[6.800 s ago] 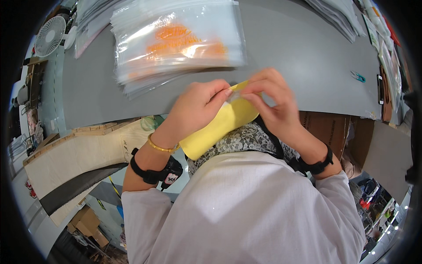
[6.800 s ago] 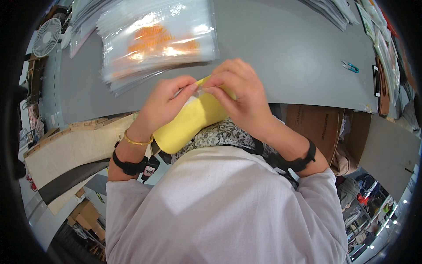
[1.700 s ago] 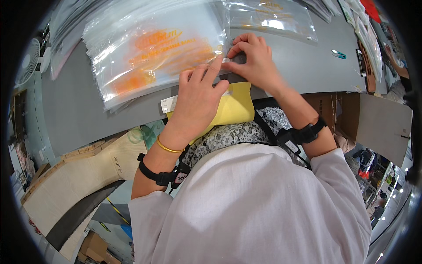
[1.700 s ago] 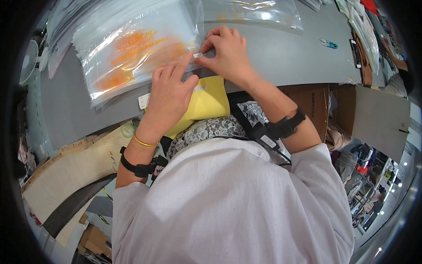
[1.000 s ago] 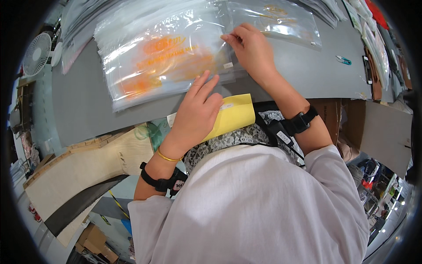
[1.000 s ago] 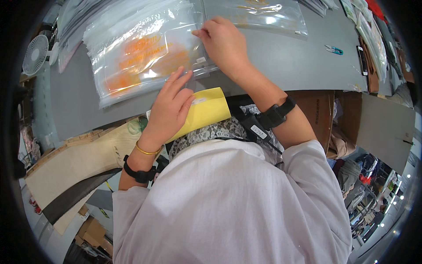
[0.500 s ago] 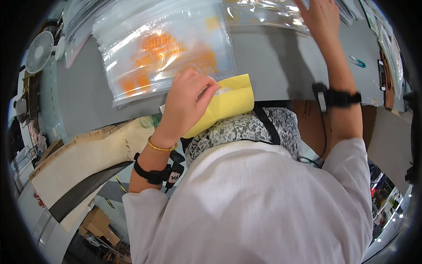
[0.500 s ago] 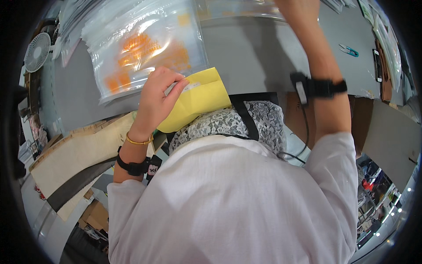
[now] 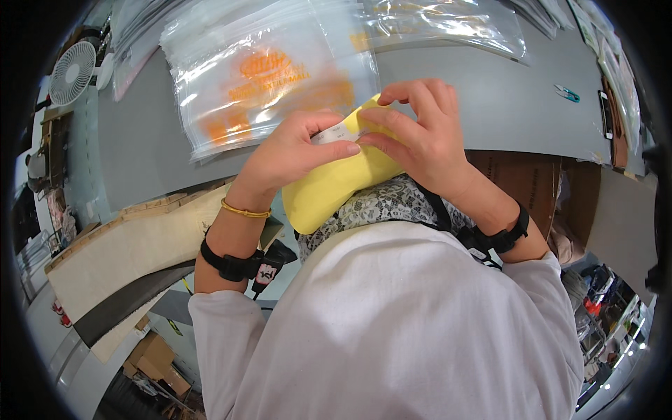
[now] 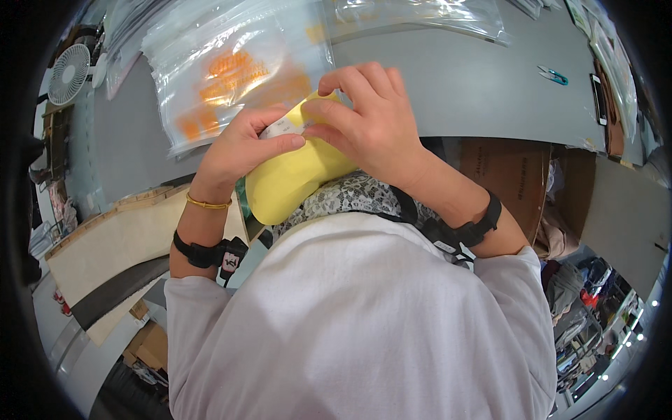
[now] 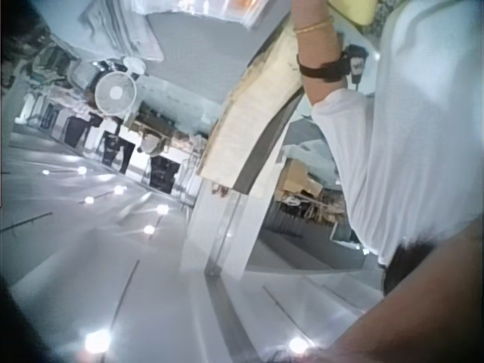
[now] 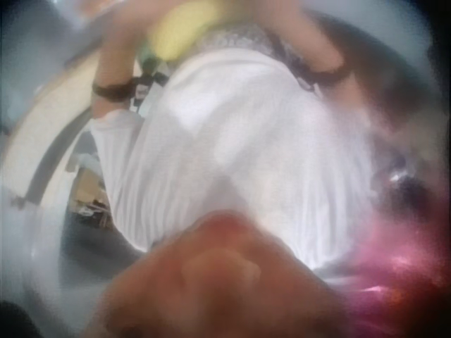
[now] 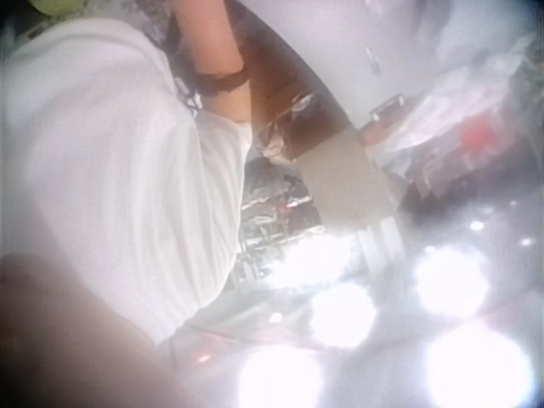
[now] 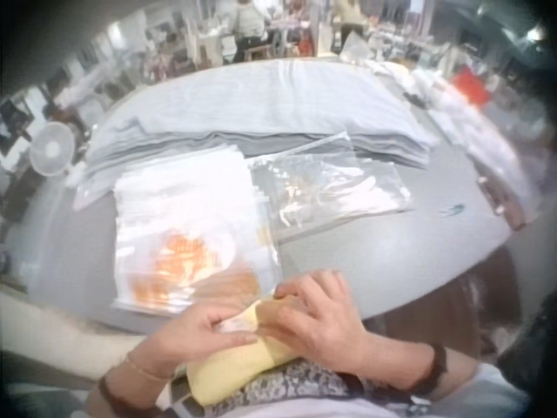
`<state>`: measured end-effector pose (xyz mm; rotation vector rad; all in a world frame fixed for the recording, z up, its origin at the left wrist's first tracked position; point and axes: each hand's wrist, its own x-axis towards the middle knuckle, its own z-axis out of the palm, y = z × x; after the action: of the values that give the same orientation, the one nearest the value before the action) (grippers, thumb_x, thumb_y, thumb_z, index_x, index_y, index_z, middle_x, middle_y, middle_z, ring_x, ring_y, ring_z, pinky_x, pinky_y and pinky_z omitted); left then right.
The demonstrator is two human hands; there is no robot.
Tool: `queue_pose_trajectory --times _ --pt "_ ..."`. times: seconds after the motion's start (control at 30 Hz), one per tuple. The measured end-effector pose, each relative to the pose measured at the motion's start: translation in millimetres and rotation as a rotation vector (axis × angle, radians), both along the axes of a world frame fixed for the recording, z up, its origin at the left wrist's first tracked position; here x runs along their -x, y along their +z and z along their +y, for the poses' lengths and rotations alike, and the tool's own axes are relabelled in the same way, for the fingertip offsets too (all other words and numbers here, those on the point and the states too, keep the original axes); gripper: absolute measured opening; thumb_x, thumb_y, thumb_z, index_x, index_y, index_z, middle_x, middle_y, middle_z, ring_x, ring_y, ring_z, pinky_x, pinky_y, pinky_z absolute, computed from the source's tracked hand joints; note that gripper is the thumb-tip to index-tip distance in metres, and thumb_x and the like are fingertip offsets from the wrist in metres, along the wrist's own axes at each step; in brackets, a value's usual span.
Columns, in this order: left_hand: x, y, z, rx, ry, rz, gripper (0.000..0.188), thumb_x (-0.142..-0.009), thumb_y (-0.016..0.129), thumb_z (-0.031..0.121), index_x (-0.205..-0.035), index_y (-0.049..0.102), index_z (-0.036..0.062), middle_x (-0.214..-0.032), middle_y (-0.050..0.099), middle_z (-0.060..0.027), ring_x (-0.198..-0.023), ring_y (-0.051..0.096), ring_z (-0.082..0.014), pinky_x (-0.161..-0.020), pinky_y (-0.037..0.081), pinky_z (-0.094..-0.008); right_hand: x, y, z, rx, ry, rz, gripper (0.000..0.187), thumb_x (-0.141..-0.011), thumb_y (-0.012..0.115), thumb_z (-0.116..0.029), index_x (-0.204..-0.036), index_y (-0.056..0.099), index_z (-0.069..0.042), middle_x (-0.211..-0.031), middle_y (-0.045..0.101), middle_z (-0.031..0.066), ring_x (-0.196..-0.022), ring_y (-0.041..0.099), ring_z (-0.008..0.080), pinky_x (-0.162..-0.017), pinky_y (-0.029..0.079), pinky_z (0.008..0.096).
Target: The person separates a stack of clear plastic bags containing orange items and applies small white labels from a yellow sheet to each bag one by one. The labeled bags are placed in a separate pile on the table.
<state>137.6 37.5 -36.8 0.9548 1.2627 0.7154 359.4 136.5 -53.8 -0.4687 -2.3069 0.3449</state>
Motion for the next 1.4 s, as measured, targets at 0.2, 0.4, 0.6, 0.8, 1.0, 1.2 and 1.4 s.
queue_pose_trajectory --times 0.2,0.4,0.6,0.8,1.0,1.2,1.4 --pt "-2.6 -13.5 -3.5 -0.184 0.005 0.065 0.026 -0.098 0.079 0.023 -0.111 0.075 0.0005 -0.089 0.061 0.0029 -0.083 0.05 -0.0069 -0.07 0.042 -0.0281 1.0 -3.3 -6.1 0.289 0.071 0.027 0.023 -0.076 0.089 -0.012 -0.095 0.077 -0.014 -0.095 0.069 0.0006 -0.087 0.063 0.022 -0.075 0.047 0.0365" --pt "-7.4 -11.6 -7.6 -0.122 0.029 0.054 0.025 -0.1 0.077 0.023 -0.11 0.074 0.0009 -0.099 0.063 -0.0015 -0.087 0.054 -0.0118 -0.075 0.045 -0.0305 -5.5 -10.3 -20.3 0.68 0.044 0.052 0.014 -0.08 0.084 -0.003 -0.091 0.075 -0.005 -0.093 0.069 0.0049 -0.091 0.068 0.0267 -0.076 0.056 0.0369" --pt "-12.0 -2.6 -24.4 -0.683 -0.207 0.9 0.014 -0.095 0.073 0.013 -0.102 0.068 0.0026 -0.131 0.064 -0.0117 -0.125 0.057 -0.0332 -0.109 0.047 -0.0451 -13.4 8.6 -7.4 0.75 0.142 0.229 0.008 -0.091 0.08 0.0 -0.095 0.073 -0.001 -0.1 0.073 0.0071 -0.094 0.067 0.0159 -0.084 0.053 0.0315" --pt "-22.2 -17.8 -31.3 -0.808 -0.35 1.051 0.011 -0.089 0.071 0.009 -0.096 0.063 0.0037 -0.145 0.061 -0.0164 -0.143 0.05 -0.0412 -0.122 0.038 -0.0613 15.2 -18.4 25.2 0.863 -0.038 0.073 0.008 -0.096 0.077 -0.008 -0.096 0.077 0.0 -0.117 0.077 0.0067 -0.107 0.065 0.0178 -0.098 0.051 0.0327" --pt "-29.3 -24.3 -32.5 -0.811 -0.358 1.081 0.011 -0.089 0.069 0.007 -0.097 0.063 0.0044 -0.146 0.06 -0.0171 -0.143 0.05 -0.0413 -0.121 0.039 -0.0616 16.9 -38.5 21.6 0.79 -0.103 -0.086 0.011 -0.094 0.076 -0.012 -0.092 0.076 -0.001 -0.126 0.076 0.0037 -0.116 0.061 0.0227 -0.102 0.049 0.0369" --pt "-30.8 -32.5 -32.5 -0.856 -0.298 1.05 0.014 -0.09 0.068 0.007 -0.103 0.064 0.0031 -0.148 0.06 -0.0166 -0.144 0.05 -0.0392 -0.122 0.039 -0.0595 9.6 -33.6 22.2 0.733 -0.093 -0.14 0.012 -0.094 0.075 -0.012 -0.09 0.074 -0.001 -0.127 0.076 0.0035 -0.119 0.058 0.0233 -0.106 0.046 0.0382" --pt "-29.5 -37.2 -31.7 -0.861 -0.261 1.012 0.016 -0.09 0.069 0.006 -0.104 0.064 0.0031 -0.147 0.061 -0.0173 -0.145 0.051 -0.0377 -0.123 0.038 -0.0584 7.7 -34.3 27.6 0.837 -0.055 -0.102 0.013 -0.094 0.075 -0.013 -0.092 0.075 0.0 -0.13 0.074 0.0042 -0.118 0.057 0.0228 -0.105 0.046 0.037"
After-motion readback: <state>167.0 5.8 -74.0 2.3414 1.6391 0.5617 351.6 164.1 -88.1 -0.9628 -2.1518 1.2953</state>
